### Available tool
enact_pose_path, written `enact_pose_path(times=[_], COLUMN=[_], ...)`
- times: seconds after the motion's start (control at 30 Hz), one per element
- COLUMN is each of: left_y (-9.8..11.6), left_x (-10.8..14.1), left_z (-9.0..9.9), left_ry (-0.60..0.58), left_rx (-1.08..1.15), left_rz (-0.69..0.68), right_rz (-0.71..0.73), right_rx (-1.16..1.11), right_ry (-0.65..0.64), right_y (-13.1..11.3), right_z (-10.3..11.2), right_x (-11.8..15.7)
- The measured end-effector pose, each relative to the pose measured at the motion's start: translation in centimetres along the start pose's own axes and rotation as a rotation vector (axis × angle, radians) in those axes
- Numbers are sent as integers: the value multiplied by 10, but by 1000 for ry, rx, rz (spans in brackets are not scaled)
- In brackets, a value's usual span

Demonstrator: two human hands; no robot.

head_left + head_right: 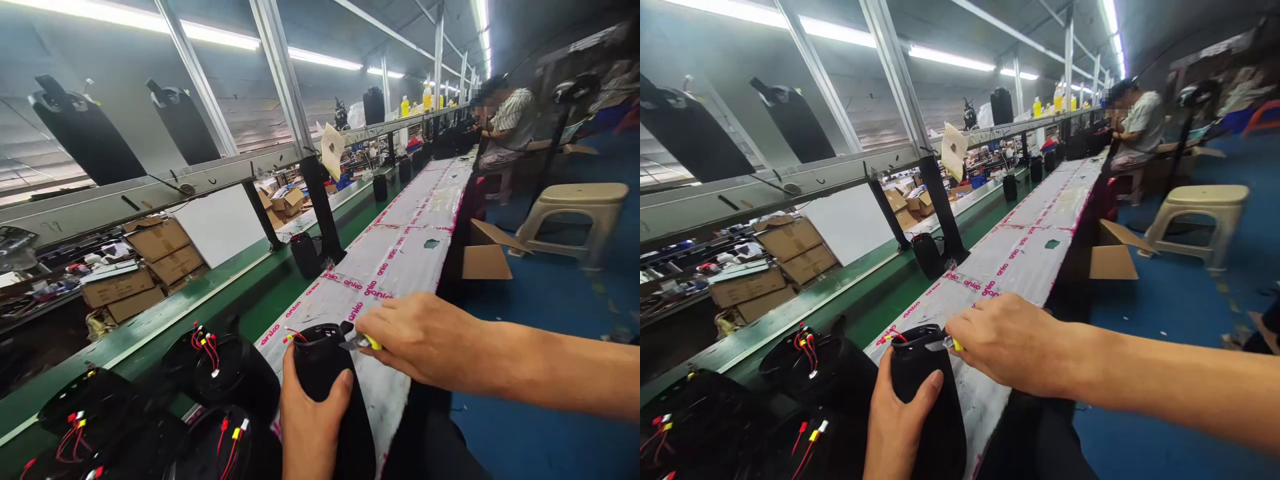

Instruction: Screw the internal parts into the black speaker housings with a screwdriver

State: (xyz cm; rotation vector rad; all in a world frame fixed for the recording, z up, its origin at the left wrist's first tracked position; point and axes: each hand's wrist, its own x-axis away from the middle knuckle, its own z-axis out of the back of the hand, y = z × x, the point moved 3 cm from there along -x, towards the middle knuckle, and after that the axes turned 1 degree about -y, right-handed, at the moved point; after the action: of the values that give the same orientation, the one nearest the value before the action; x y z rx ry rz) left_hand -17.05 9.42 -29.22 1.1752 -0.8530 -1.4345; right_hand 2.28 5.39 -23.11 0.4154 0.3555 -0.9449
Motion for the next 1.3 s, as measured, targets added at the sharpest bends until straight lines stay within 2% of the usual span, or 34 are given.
enact_pose_path(times=[0.13,0.27,0.6,0.9,1.1,1.3], left_y=[-4,-6,-2,6,16,15], left_x=[-7,-10,-4,-2,6,5], left_z=[-1,0,-2,-4,-6,-9], left_ry=[-132,-143,-158,-189,-113,-158], left_rx=[-79,-69,-65,-123,-92,-107], left_rz=[2,-15,-4,19,-6,-36], right_rz=[100,138,164,264,284,252], right_rx=[240,340,409,564,549,482], right_ry=[-53,-41,-13,31,-40,-82], right_y=[1,1,1,-1,-2,-3], right_z=[-3,-4,-2,13,15,17], right_x=[-2,-8,-9,-14,-13,-20])
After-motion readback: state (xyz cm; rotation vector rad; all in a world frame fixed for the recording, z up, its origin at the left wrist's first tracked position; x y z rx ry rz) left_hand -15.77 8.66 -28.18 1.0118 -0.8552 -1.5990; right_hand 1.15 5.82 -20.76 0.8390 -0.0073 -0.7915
